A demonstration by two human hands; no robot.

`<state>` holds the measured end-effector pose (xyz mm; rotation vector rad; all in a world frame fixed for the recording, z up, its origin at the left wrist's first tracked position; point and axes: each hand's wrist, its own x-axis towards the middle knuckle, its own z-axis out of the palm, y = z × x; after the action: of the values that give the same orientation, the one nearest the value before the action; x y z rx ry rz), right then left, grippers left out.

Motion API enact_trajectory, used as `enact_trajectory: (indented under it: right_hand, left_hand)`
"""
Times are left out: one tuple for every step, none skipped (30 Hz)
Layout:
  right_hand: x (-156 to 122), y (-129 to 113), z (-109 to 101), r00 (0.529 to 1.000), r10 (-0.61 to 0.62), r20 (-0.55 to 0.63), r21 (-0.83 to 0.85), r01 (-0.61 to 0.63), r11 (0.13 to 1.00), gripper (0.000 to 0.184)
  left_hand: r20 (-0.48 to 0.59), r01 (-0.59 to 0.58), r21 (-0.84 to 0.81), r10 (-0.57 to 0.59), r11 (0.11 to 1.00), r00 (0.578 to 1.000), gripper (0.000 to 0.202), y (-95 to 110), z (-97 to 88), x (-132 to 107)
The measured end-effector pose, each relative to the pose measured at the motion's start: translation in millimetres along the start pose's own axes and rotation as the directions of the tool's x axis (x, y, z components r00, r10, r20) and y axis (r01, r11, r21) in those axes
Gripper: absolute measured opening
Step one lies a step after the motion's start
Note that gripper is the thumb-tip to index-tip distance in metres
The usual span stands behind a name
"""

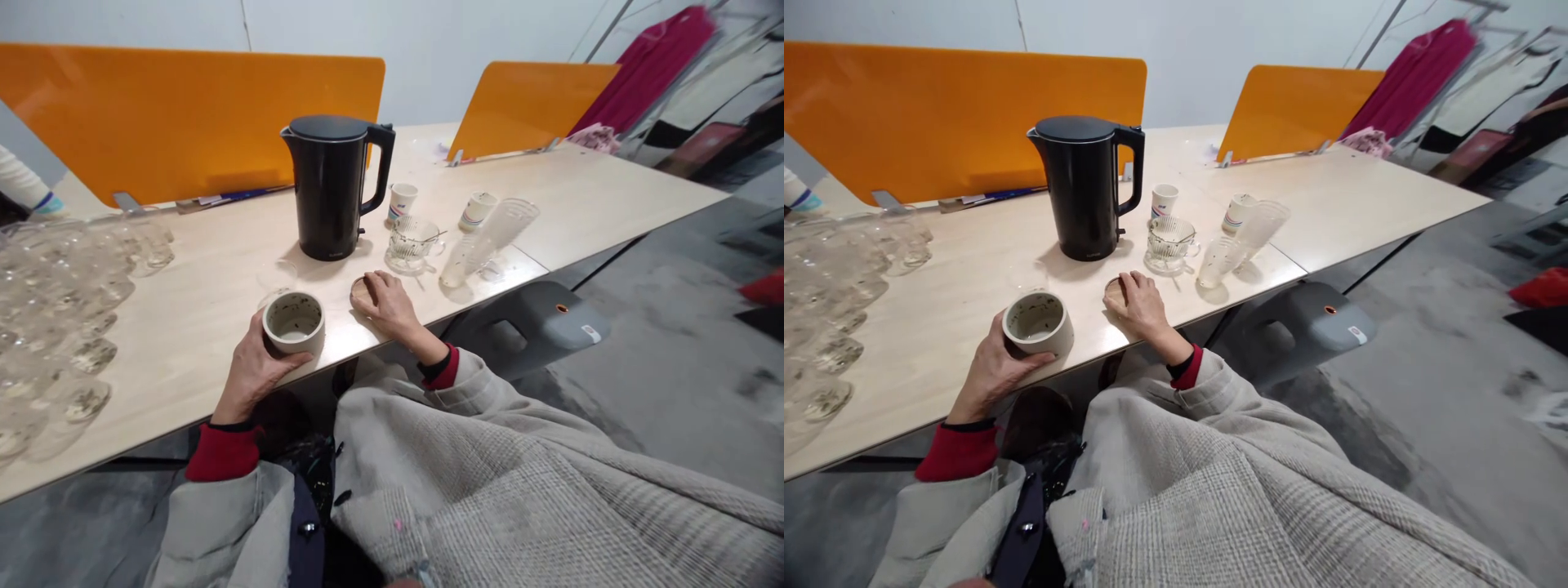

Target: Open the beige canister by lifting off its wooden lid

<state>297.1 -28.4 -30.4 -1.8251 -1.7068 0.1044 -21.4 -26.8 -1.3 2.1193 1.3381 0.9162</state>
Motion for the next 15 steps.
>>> enact_trajectory:
  right_hand:
    - [-0.9,2.2,-1.6,1.000,-0.009,-0.007,0.000,0.009,1.000,0.066]
    - [-1.3,4.2,-5.2,0.999,-0.008,-0.034,0.019,0.009,1.000,0.066]
    - [-1.4,6.6,-10.9,0.996,0.011,-0.084,0.057,-0.006,0.998,0.065]
    - [-0.8,9.8,-18.6,0.987,0.052,-0.152,0.112,-0.035,0.993,0.065]
    - [0.5,14.1,-27.6,0.967,0.108,-0.229,0.173,-0.069,0.983,0.065]
    - [2.7,19.4,-37.6,0.938,0.171,-0.302,0.230,-0.103,0.968,0.066]
    - [5.9,25.4,-47.8,0.902,0.231,-0.364,0.276,-0.132,0.952,0.069]
    - [10.2,31.6,-57.5,0.869,0.276,-0.411,0.308,-0.153,0.939,0.074]
    - [15.6,37.4,-66.2,0.842,0.309,-0.441,0.330,-0.168,0.929,0.078]
    - [21.7,42.4,-73.3,0.825,0.334,-0.456,0.345,-0.182,0.921,0.080]
    - [28.2,46.0,-78.8,0.815,0.356,-0.457,0.358,-0.198,0.913,0.080]
    - [35.0,48.0,-82.4,0.811,0.378,-0.447,0.370,-0.218,0.903,0.077]
    - [41.5,48.3,-84.6,0.810,0.400,-0.427,0.383,-0.239,0.892,0.070]
    - [47.5,47.2,-85.4,0.812,0.421,-0.405,0.398,-0.257,0.880,0.059]
    - [52.8,44.8,-85.3,0.814,0.436,-0.384,0.416,-0.269,0.869,0.045]
  left_hand:
    - [-0.003,0.002,0.001,-0.002,1.000,1.000,0.102,0.0,-0.1,-0.1]
    - [-0.005,0.005,0.003,-0.005,1.000,1.000,0.102,0.0,-0.3,-0.2]
    - [-0.005,0.009,0.006,-0.009,1.000,1.000,0.102,0.0,-0.4,-0.3]
    - [-0.004,0.011,0.010,-0.011,1.000,1.000,0.101,-0.1,-0.4,-0.3]
    - [-0.003,0.010,0.015,-0.010,1.000,1.000,0.101,-0.4,-0.4,-0.3]
    - [-0.003,0.006,0.021,-0.006,1.000,1.000,0.101,-0.7,-0.3,-0.3]
    - [-0.006,-0.001,0.027,0.001,1.000,1.000,0.100,-1.2,-0.1,-0.2]
    - [-0.010,-0.009,0.032,0.009,0.999,1.000,0.100,-1.7,0.1,-0.1]
    - [-0.014,-0.017,0.035,0.017,0.999,1.000,0.101,-2.2,0.4,0.0]
    - [-0.016,-0.024,0.037,0.024,0.999,1.000,0.101,-2.5,0.5,0.1]
    - [-0.017,-0.029,0.037,0.030,0.999,0.999,0.102,-2.5,0.6,0.3]
    - [-0.017,-0.032,0.034,0.033,0.999,0.999,0.101,-2.1,0.4,0.6]
    - [-0.015,-0.034,0.029,0.034,0.999,0.999,0.101,-1.3,0.0,0.8]
    - [-0.011,-0.032,0.022,0.032,0.999,0.999,0.100,-0.1,-0.7,1.1]
    - [-0.004,-0.026,0.016,0.026,1.000,1.000,0.097,1.4,-1.6,1.5]
